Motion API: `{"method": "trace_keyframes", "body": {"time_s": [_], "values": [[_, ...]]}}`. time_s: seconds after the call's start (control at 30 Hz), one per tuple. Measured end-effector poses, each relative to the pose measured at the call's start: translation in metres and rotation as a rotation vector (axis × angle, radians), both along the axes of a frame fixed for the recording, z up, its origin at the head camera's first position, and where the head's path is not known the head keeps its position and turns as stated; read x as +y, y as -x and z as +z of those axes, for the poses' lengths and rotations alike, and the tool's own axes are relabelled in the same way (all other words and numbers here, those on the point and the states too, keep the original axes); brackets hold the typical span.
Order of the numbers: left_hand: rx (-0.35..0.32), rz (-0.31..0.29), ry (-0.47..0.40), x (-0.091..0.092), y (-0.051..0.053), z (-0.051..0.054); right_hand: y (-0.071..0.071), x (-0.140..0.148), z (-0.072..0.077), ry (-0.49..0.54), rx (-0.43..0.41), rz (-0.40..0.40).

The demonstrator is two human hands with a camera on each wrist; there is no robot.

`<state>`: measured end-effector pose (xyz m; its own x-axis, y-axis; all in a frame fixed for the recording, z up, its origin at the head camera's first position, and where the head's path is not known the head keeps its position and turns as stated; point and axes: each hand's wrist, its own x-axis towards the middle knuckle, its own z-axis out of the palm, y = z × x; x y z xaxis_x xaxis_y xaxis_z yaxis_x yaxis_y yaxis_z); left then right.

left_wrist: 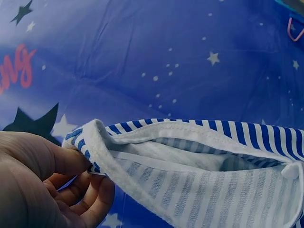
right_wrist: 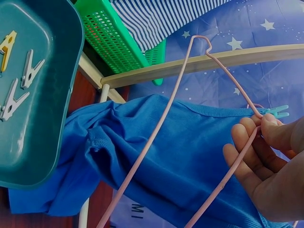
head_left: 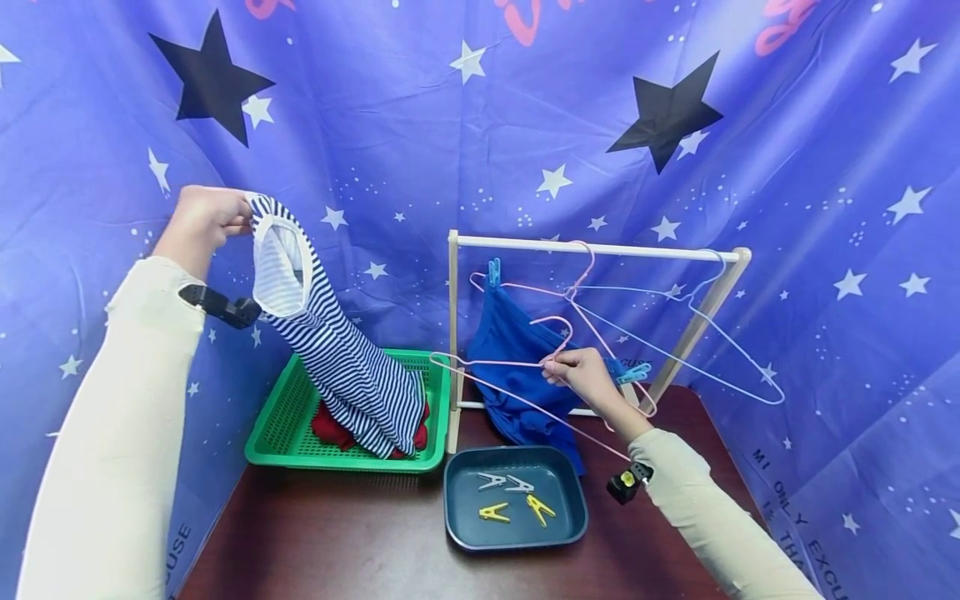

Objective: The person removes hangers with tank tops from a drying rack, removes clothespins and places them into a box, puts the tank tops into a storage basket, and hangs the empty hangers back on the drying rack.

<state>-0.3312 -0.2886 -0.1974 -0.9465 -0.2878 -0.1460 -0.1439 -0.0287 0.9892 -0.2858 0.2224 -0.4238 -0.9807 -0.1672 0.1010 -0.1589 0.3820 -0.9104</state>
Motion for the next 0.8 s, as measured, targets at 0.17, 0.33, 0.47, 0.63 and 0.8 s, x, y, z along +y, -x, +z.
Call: {"method": "trace_keyframes", "body": {"time_s": [0.17, 0.33, 0.47, 0.63, 0.8], "values": [[-0.001, -0.031, 0.089, 0.019, 0.002, -0.003, 0.000, 0.000, 0.000, 0.002, 0.001, 0.000], [0.013, -0.083, 0.180, 0.039, 0.003, -0.011, -0.001, -0.001, -0.002, 0.010, -0.008, 0.005], [0.006, -0.116, 0.229, 0.055, 0.006, -0.020, -0.001, -0.001, -0.003, 0.020, -0.017, 0.004], [-0.019, -0.157, 0.280, 0.072, 0.011, -0.034, 0.000, -0.002, -0.005, 0.028, -0.015, 0.004], [-0.047, -0.197, 0.342, 0.085, 0.012, -0.048, 0.001, -0.002, -0.006, 0.042, -0.022, 0.017]]}}
